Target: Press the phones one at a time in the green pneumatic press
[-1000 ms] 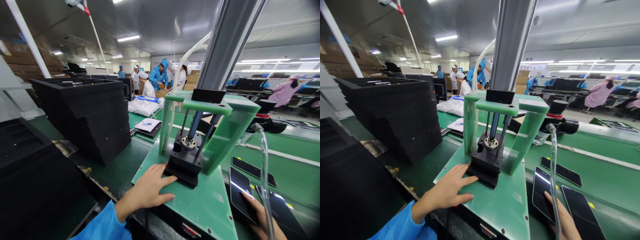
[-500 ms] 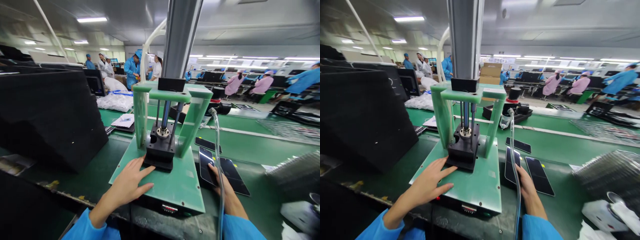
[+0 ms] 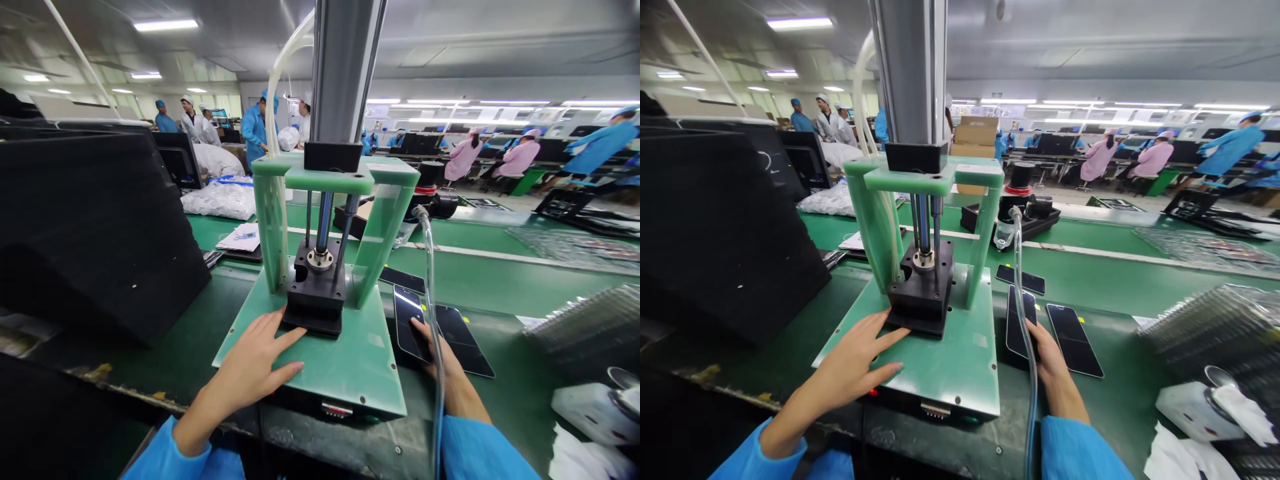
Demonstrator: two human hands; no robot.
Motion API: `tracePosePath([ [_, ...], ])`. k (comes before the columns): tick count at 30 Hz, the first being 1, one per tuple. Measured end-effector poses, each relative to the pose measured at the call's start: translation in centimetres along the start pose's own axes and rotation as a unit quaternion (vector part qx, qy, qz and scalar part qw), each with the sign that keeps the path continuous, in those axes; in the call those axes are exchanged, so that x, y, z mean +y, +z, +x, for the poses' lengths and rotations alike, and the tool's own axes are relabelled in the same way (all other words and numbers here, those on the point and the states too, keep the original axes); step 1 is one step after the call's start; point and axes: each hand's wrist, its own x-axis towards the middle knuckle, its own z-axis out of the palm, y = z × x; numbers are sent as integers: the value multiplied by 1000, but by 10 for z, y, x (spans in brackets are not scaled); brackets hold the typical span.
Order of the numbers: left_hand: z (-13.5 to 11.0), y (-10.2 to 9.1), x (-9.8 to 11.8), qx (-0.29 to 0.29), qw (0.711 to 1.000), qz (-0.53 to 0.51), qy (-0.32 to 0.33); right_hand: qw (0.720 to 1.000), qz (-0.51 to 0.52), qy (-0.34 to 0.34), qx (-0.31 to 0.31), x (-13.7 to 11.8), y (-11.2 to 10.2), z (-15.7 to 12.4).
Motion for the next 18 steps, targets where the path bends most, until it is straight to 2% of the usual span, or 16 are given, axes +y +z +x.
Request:
tracePosePath([
  [5, 0, -1, 0, -1, 1000, 2, 1, 1000, 11, 16, 5, 13, -9, 15],
  [7, 1, -2, 1, -2, 1000, -1, 0, 1000, 7, 5, -15, 20, -13, 24],
  [14, 0, -2, 2, 3, 1000, -7, -6, 986, -112, -84, -87, 35, -20, 38],
  [18, 0, -3, 2, -1, 1000, -21, -12, 972, -169, -132, -95, 34, -20, 34],
])
